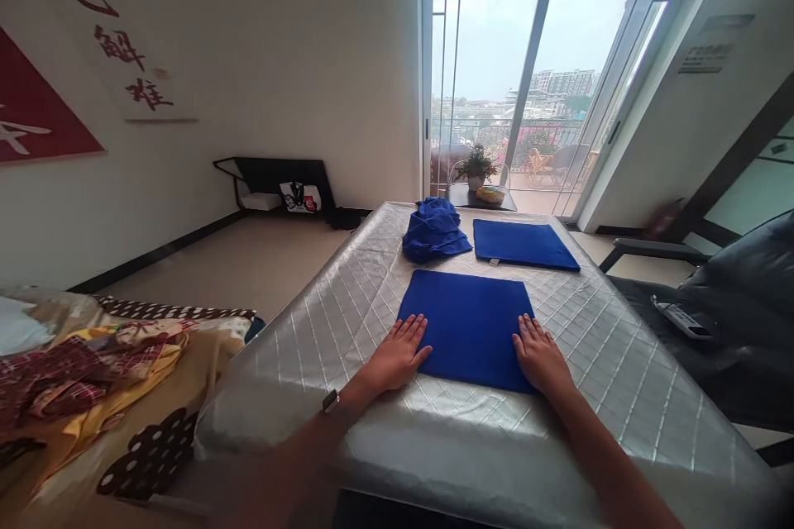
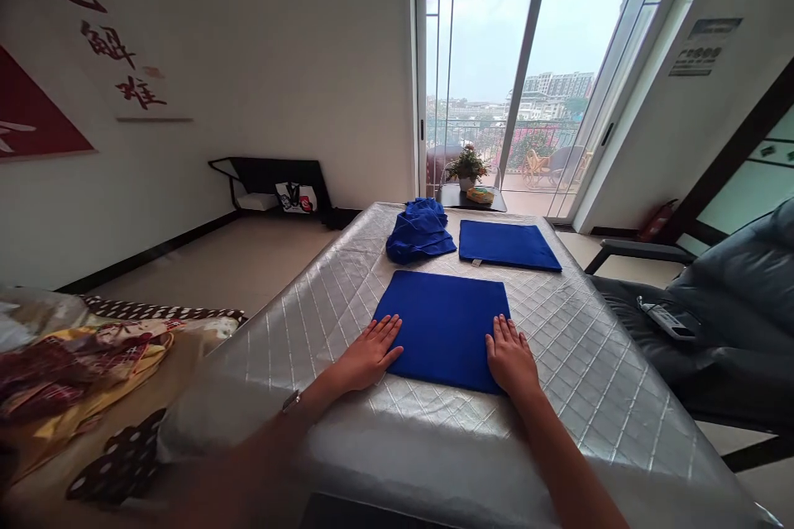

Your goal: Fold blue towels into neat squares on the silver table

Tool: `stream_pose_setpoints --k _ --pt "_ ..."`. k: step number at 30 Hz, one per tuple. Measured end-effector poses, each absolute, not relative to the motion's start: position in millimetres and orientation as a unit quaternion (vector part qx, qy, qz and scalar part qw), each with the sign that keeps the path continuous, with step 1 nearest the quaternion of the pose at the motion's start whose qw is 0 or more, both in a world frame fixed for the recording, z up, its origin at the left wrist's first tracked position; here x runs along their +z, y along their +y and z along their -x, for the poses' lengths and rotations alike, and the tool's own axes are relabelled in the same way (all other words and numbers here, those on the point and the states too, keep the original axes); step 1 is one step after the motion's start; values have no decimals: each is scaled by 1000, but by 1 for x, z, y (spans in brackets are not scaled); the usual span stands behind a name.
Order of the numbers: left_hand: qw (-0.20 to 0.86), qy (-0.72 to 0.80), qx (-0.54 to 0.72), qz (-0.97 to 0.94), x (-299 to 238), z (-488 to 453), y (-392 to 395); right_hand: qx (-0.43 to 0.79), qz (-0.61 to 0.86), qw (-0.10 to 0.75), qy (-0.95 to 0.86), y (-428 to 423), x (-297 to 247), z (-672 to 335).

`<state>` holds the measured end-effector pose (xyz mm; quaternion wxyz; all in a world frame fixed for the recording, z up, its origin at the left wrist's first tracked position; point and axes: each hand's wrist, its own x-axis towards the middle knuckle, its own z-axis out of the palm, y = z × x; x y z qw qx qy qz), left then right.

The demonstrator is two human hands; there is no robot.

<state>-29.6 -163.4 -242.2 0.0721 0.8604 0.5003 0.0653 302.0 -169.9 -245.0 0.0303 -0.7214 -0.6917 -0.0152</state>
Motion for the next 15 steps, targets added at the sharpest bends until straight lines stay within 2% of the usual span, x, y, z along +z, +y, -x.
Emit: stream_pose_setpoints --k 6,15 --pt "81 504 62 -858 -236 23 -168 -42 703 30 -709 -191 -240 -299" --pt "83 504 67 -857 -226 18 -171 1 714 34 -699 -225 -254 -295"
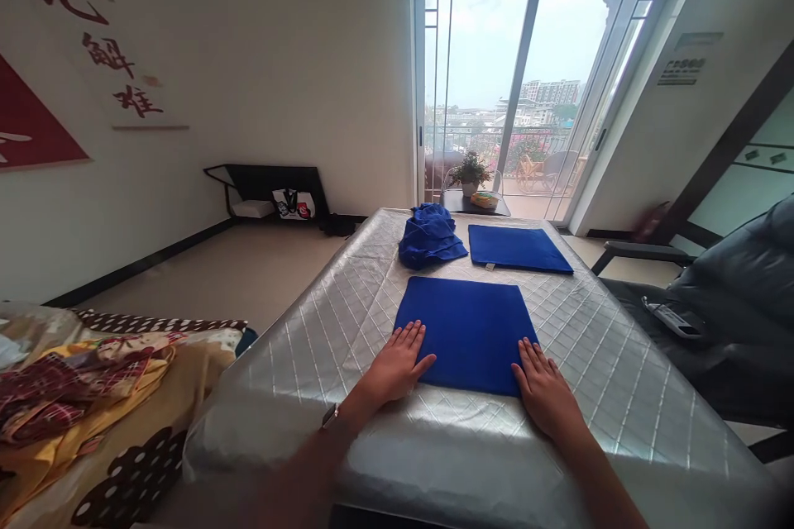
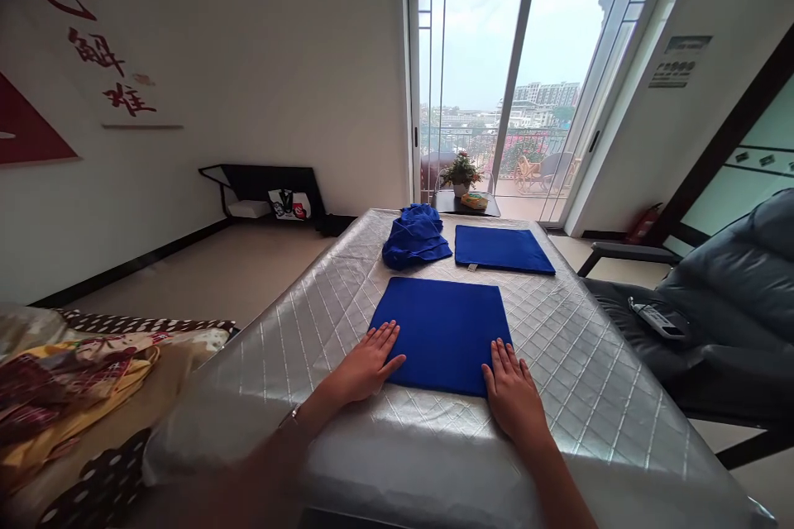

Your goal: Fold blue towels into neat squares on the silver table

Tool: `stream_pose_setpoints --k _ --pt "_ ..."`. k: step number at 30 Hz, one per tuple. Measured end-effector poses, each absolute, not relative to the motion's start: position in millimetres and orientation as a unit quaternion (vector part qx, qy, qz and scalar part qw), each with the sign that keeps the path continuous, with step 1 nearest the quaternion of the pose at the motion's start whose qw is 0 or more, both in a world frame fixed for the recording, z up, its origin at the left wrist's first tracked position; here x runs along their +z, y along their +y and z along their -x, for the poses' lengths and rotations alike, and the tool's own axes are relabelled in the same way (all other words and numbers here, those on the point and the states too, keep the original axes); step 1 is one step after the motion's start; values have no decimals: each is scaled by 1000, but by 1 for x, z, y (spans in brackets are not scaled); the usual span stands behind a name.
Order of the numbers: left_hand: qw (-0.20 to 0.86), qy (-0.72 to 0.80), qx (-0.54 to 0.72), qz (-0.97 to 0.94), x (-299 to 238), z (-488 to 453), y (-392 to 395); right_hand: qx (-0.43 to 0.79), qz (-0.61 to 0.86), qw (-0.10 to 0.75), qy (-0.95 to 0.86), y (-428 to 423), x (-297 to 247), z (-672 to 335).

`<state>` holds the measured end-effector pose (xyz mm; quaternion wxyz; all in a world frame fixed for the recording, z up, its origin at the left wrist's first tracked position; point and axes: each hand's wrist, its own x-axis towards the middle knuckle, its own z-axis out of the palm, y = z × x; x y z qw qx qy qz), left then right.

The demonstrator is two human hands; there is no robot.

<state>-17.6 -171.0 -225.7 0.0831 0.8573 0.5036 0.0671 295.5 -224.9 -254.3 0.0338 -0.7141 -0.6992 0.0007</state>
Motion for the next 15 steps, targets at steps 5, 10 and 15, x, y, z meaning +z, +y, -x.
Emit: stream_pose_setpoints --k 5,10,15 --pt "71 404 120 -904 -219 -40 -178 -9 713 37 -700 -223 -253 -294" --pt "91 298 115 -943 -214 -112 -174 -20 709 19 -705 -224 -254 -296" --pt "104 294 109 -944 -221 -128 -169 -1 710 30 -704 -224 -253 -296"
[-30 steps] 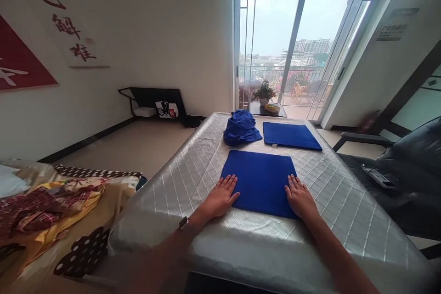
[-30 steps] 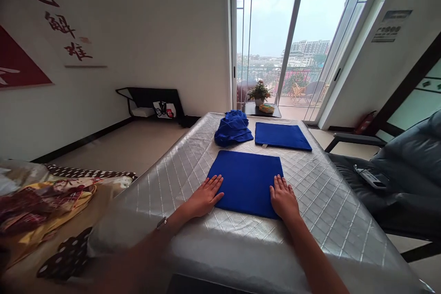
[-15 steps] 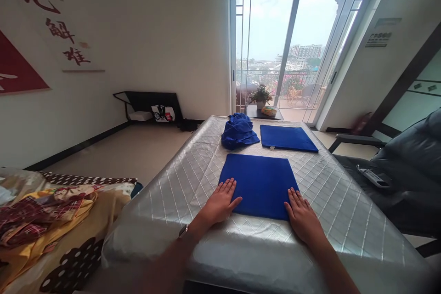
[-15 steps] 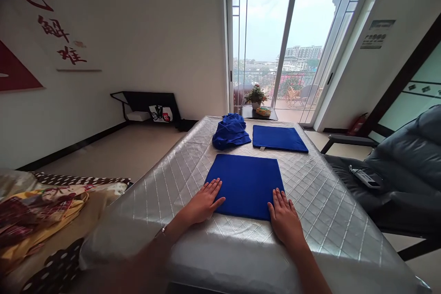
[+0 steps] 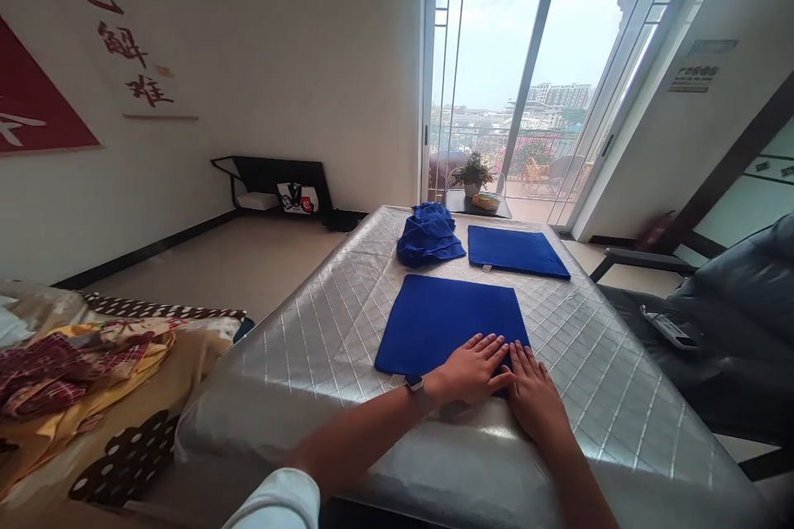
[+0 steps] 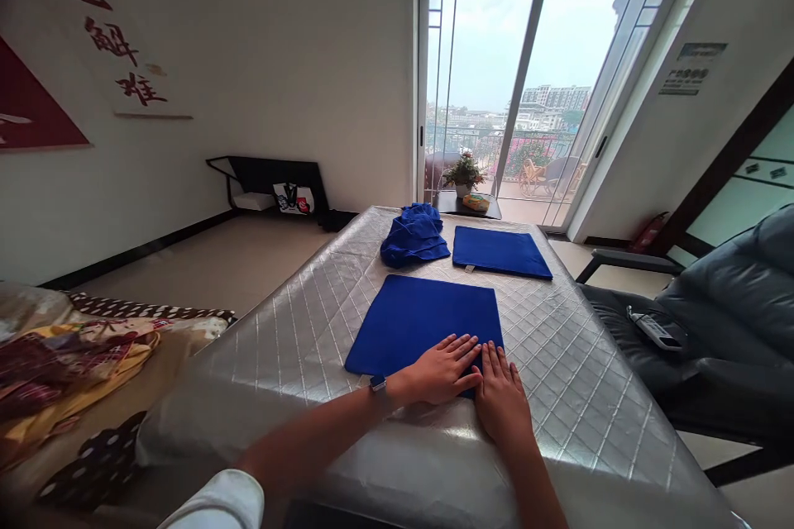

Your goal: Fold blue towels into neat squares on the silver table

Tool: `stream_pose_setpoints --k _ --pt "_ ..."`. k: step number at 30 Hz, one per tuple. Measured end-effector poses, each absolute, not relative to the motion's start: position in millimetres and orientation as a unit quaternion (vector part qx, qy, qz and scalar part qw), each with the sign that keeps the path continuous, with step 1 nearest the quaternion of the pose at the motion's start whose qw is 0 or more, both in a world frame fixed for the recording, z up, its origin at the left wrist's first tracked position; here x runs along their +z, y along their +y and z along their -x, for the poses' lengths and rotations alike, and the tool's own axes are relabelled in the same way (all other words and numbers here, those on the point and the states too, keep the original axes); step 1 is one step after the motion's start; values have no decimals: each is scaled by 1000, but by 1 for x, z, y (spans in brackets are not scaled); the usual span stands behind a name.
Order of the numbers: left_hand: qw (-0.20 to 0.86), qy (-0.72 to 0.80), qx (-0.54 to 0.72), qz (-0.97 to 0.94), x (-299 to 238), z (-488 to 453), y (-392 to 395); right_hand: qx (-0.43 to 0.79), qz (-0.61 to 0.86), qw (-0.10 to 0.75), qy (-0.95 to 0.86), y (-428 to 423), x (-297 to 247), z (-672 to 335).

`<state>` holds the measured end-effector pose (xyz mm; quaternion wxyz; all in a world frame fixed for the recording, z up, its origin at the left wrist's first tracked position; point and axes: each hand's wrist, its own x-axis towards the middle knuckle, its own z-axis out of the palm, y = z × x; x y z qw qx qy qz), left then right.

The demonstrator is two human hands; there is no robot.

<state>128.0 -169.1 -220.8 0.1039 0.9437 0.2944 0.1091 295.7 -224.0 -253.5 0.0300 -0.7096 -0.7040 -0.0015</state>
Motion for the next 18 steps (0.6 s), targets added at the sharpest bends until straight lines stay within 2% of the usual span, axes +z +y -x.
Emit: stream_pose_setpoints --k 5,11,18 --pt "96 321 99 -937 -229 -81 -172 16 716 50 -696 -224 -253 -294" --pt "82 487 75 -866 -231 -8 -181 13 713 57 -699 -225 -257 -296" --pt "79 535 81 -838 -229 4 -195 -4 707 43 -706 -223 -263 -299"
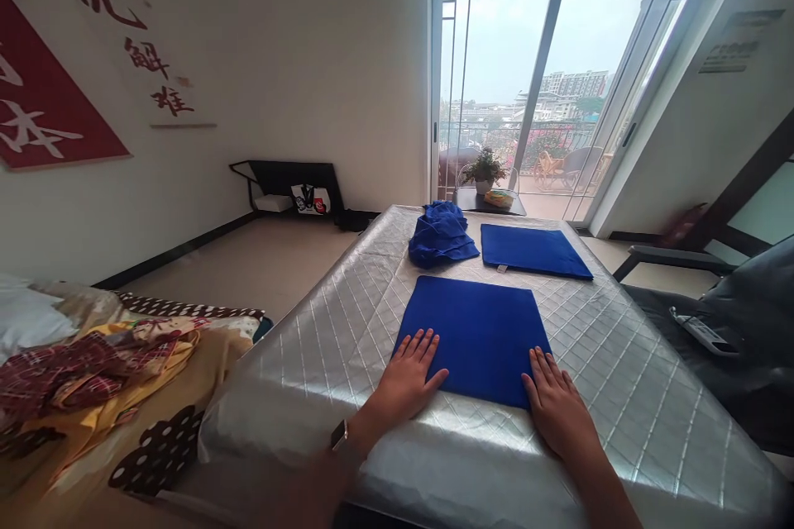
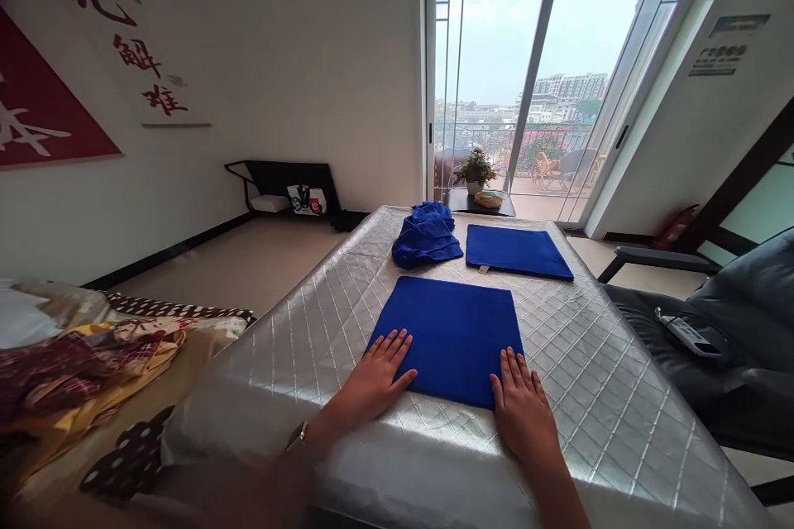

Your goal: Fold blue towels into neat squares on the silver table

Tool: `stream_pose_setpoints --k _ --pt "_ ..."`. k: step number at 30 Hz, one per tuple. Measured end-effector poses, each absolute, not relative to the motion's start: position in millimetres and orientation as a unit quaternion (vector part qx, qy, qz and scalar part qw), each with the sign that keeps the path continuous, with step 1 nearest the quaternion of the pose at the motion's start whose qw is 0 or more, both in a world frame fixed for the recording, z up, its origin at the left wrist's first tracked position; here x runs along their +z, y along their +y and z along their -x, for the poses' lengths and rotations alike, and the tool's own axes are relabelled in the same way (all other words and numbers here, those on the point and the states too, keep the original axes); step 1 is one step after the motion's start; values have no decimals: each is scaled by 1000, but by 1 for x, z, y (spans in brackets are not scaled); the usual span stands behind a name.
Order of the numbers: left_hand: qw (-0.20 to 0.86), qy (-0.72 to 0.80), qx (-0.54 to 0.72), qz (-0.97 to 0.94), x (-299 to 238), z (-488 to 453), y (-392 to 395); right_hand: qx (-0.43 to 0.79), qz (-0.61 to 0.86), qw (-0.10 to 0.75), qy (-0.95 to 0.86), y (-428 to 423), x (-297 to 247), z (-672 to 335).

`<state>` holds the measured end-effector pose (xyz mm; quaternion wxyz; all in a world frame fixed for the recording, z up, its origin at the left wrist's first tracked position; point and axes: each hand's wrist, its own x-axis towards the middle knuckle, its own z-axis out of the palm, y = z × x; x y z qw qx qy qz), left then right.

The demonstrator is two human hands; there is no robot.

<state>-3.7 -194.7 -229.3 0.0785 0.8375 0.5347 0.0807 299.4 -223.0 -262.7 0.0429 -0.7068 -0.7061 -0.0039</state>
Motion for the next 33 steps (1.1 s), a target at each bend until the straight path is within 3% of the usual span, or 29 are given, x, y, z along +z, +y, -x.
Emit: stream_pose_setpoints --k 15,24,33 --pt "73 534 91 -837 -227 1 -195 0 681 9 -732 -159 -226 -286" --pt "49 544 59 -836 -221 -9 -193 -12 712 19 -702 -145 -248 -291" --pt "92 381 45 -919 -197 -112 -143 -15 723 5 -691 -150 -243 -298"
